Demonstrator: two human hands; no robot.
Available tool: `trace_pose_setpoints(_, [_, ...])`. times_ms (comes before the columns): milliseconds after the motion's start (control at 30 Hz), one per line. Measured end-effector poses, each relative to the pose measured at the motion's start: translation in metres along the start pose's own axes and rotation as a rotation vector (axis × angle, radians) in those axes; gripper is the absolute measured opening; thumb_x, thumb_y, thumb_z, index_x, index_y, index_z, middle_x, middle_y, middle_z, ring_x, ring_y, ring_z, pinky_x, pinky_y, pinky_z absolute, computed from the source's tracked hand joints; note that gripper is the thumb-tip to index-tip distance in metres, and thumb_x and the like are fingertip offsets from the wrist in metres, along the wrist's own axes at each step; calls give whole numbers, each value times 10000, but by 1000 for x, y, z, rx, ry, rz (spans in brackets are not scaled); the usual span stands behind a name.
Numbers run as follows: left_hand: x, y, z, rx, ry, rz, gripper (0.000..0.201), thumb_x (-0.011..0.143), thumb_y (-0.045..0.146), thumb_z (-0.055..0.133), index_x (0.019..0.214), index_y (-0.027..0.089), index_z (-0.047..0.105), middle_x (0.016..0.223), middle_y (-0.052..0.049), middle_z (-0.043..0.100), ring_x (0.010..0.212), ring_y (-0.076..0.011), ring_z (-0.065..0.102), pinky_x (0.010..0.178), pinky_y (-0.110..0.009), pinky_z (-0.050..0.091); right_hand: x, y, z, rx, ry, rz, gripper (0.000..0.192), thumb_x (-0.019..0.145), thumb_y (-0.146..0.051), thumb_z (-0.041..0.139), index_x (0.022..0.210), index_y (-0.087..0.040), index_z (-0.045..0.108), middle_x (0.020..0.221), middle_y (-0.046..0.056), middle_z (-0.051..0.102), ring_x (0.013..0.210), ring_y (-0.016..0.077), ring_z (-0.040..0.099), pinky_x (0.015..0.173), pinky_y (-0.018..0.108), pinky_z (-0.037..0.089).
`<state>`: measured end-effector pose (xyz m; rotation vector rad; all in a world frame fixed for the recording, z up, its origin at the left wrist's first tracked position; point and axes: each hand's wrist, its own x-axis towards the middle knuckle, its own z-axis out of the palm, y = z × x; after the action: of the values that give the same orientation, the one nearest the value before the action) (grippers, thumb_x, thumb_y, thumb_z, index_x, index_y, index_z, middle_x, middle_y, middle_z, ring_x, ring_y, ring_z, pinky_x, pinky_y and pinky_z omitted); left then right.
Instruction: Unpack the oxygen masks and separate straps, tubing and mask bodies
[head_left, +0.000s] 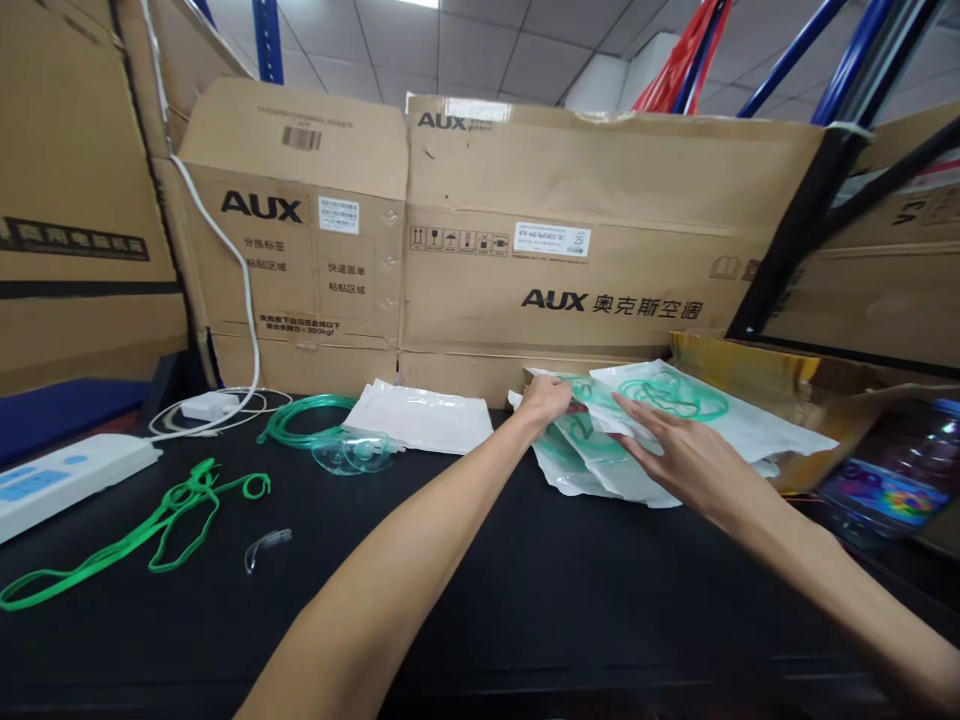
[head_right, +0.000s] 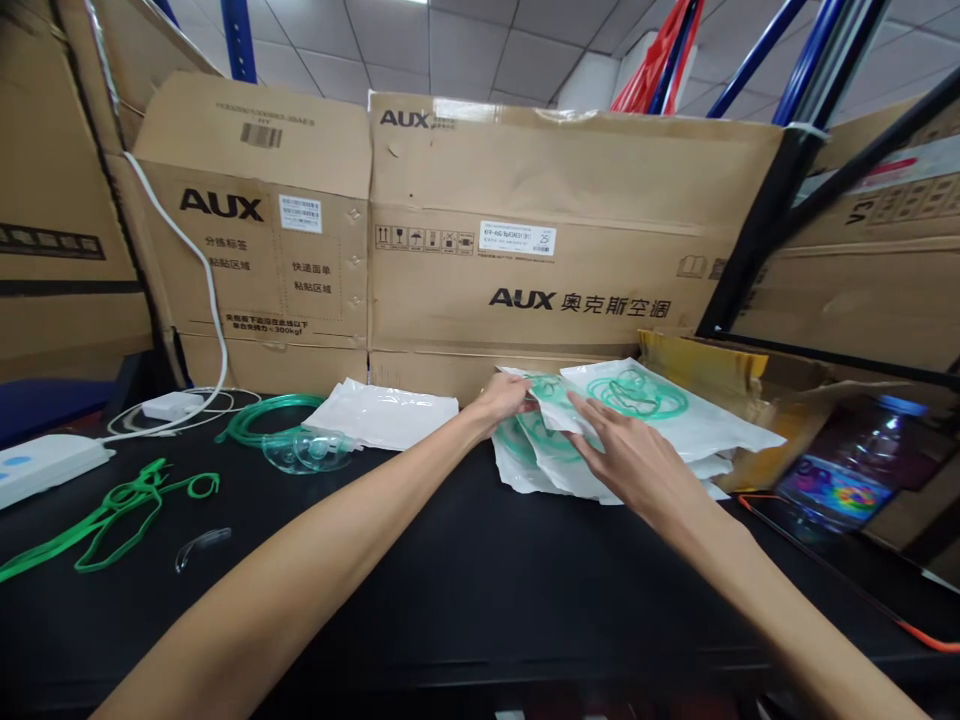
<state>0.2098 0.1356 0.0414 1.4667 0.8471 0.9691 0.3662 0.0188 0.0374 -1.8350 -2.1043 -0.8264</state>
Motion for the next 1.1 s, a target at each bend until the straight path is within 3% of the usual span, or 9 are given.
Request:
trace_pose_setpoints(67, [6,-1,1,23,-52,-2,307,985,325,619,1238,152,609,1217,-98,638,1010,-226,662,851,-418,580,-1,4,4,43,59,-48,606,1024,-363,420,1587,-195,271,1489,206,515,1263,389,598,924,517,555])
trace_pose_setpoints(133, [10,-1,-1,59,-90,-10,295,985,319,620,1225,147,613,1195,-95,646,988,-218,668,834,-406,585,3,7,9,82,57,-110,620,1005,-245,407,1598,-210,227,1544,196,446,1297,380,571,922,525,562])
trace_pose_setpoints(233, [12,-2,-10,130,-97,-30,287,984,320,621,1213,147,619,1185,-90,649,980,-217,669,829,-402,586,15,8,15,95,-17,-163,699,881,-15,348,1560,-181,329,1540,189,455,1230,360,630,910,501,569])
trace_pose_setpoints(367, [6,-6,-21,201,-39,-48,292,984,334,618,1212,152,624,1207,-92,643,1013,-230,660,860,-420,575,24,6,18,95,-59,-187,695,824,28,341,1484,-156,458,1435,171,582,1137,332,692,907,467,577])
trace_pose_setpoints(500, [-2,-5,-21,213,14,-54,305,988,352,611,1215,148,620,1194,-95,649,999,-223,665,855,-419,575,19,3,13,104,-80,-167,538,964,-189,425,1498,-121,439,1487,214,514,1253,367,613,994,502,536])
trace_pose_setpoints(633, [-8,0,-19,236,38,-61,304,983,341,621,1212,142,620,1180,-94,653,985,-221,669,844,-413,578,4,-6,-1,135,-58,-157,732,960,-560,525,1562,-188,339,1604,194,341,1350,391,512,1082,535,465])
trace_pose_setpoints(733, [-12,0,-23,277,78,-52,316,984,347,618,1226,144,615,1202,-100,644,1009,-229,663,862,-424,573,-12,-16,-15,180,-15,-150,751,953,-599,522,1574,-234,313,1634,155,290,1418,382,424,1110,551,437])
trace_pose_setpoints(967, [-26,5,-42,433,122,40,305,990,372,605,1196,149,632,1199,-93,653,1029,-233,660,896,-446,556,-39,-34,-54,224,218,-206,556,1004,-490,453,1517,-277,430,1592,81,399,1416,370,432,1117,598,432])
trace_pose_setpoints(1100, [-74,29,-49,522,119,182,267,1005,350,560,1110,152,705,1115,-96,725,1054,-233,667,990,-399,483,-82,-63,-64,373,265,-283,391,989,-373,502,1369,-352,592,1388,11,637,1207,289,653,1035,461,559])
